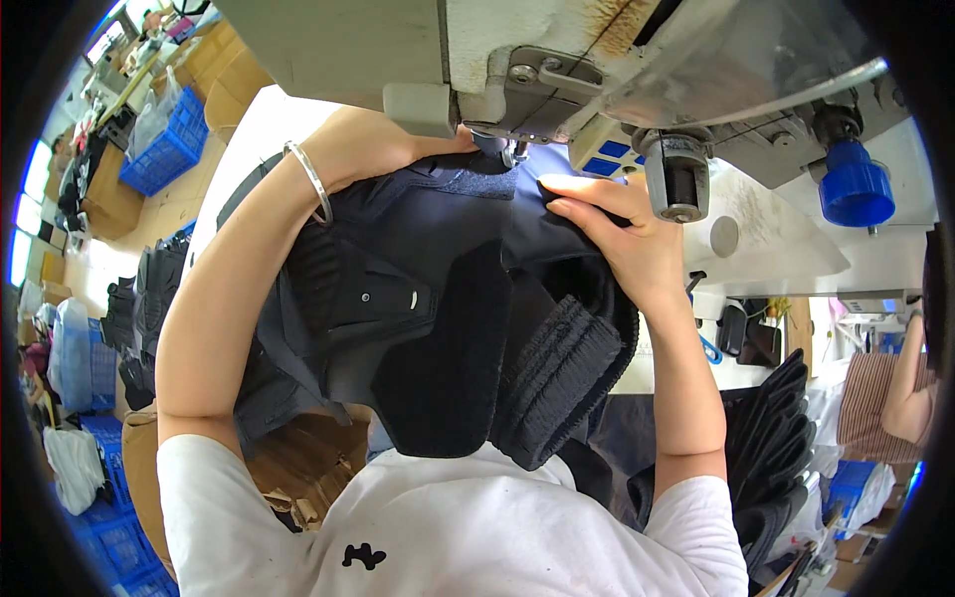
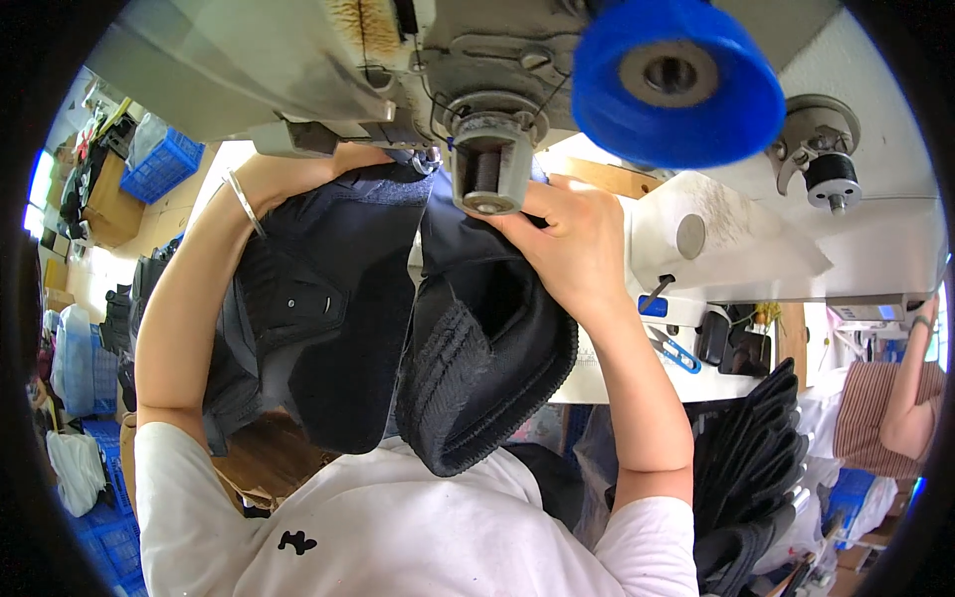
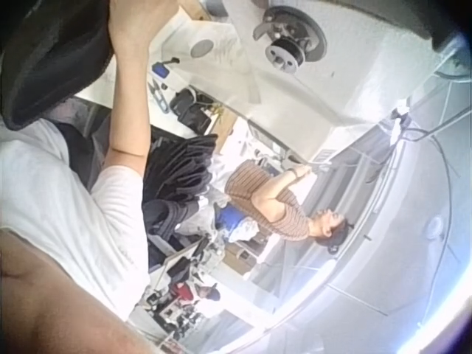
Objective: Stitch pieces of black protective gear or garment using an industrial sewing machine.
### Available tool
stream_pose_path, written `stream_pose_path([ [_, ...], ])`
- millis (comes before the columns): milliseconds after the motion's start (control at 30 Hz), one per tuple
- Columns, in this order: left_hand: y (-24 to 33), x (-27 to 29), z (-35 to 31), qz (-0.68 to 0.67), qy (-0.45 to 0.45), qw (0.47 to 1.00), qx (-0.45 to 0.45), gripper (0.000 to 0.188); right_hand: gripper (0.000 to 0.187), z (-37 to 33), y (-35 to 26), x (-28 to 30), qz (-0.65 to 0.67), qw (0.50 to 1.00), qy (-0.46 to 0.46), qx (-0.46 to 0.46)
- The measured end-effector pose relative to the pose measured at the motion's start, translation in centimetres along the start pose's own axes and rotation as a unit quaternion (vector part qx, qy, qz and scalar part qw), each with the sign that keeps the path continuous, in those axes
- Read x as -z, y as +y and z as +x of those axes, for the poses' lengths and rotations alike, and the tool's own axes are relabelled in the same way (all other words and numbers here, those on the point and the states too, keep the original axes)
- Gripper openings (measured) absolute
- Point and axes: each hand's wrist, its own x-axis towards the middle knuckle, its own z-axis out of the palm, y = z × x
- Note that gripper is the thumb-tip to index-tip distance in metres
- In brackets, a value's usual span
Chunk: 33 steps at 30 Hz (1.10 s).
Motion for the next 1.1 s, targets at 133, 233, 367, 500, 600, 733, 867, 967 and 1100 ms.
stream_pose_path([
  [133, 1.0, -0.5, -0.4, 0.022, 0.034, 0.999, 0.007, 0.041, 0.019, -0.1, 0.9, -0.5, 0.021, 1.0, 0.0, -0.009],
  [233, 1.2, -0.5, -0.5, 0.079, 0.049, 0.996, 0.004, 0.044, 0.02, 0.2, 0.5, -0.1, 0.007, 1.0, -0.023, -0.006],
  [367, 1.0, -0.8, -0.5, 0.109, 0.07, 0.991, 0.022, 0.049, 0.02, 0.7, 0.5, 0.2, -0.022, 0.999, -0.032, 0.007],
  [500, 0.7, -0.9, -0.3, 0.106, 0.068, 0.991, 0.05, 0.049, 0.02, 1.1, 0.6, 0.2, 0.065, 0.997, -0.049, -0.007],
  [600, 0.7, -0.9, -0.3, 0.112, 0.071, 0.99, 0.045, 0.048, 0.02, 1.5, 0.6, 0.6, 0.066, 0.995, -0.069, -0.034],
  [733, 0.4, -1.0, -0.3, 0.131, 0.087, 0.987, 0.039, 0.045, 0.022, 1.6, 1.0, 0.8, 0.054, 0.994, -0.085, -0.03],
  [867, 0.4, -0.8, -0.3, 0.135, 0.099, 0.986, 0.026, 0.041, 0.026, 1.9, 0.7, 0.9, -0.012, 0.993, -0.086, -0.079],
  [967, 0.8, -0.5, -0.2, 0.1, 0.08, 0.991, 0.026, 0.04, 0.027, 1.9, 0.9, 0.9, -0.01, 0.995, -0.08, -0.06],
  [1100, 1.3, -0.7, -0.1, 0.081, 0.083, 0.993, 0.032, 0.04, 0.026, 1.9, 0.5, 0.8, 0.006, 0.993, -0.083, -0.089],
])
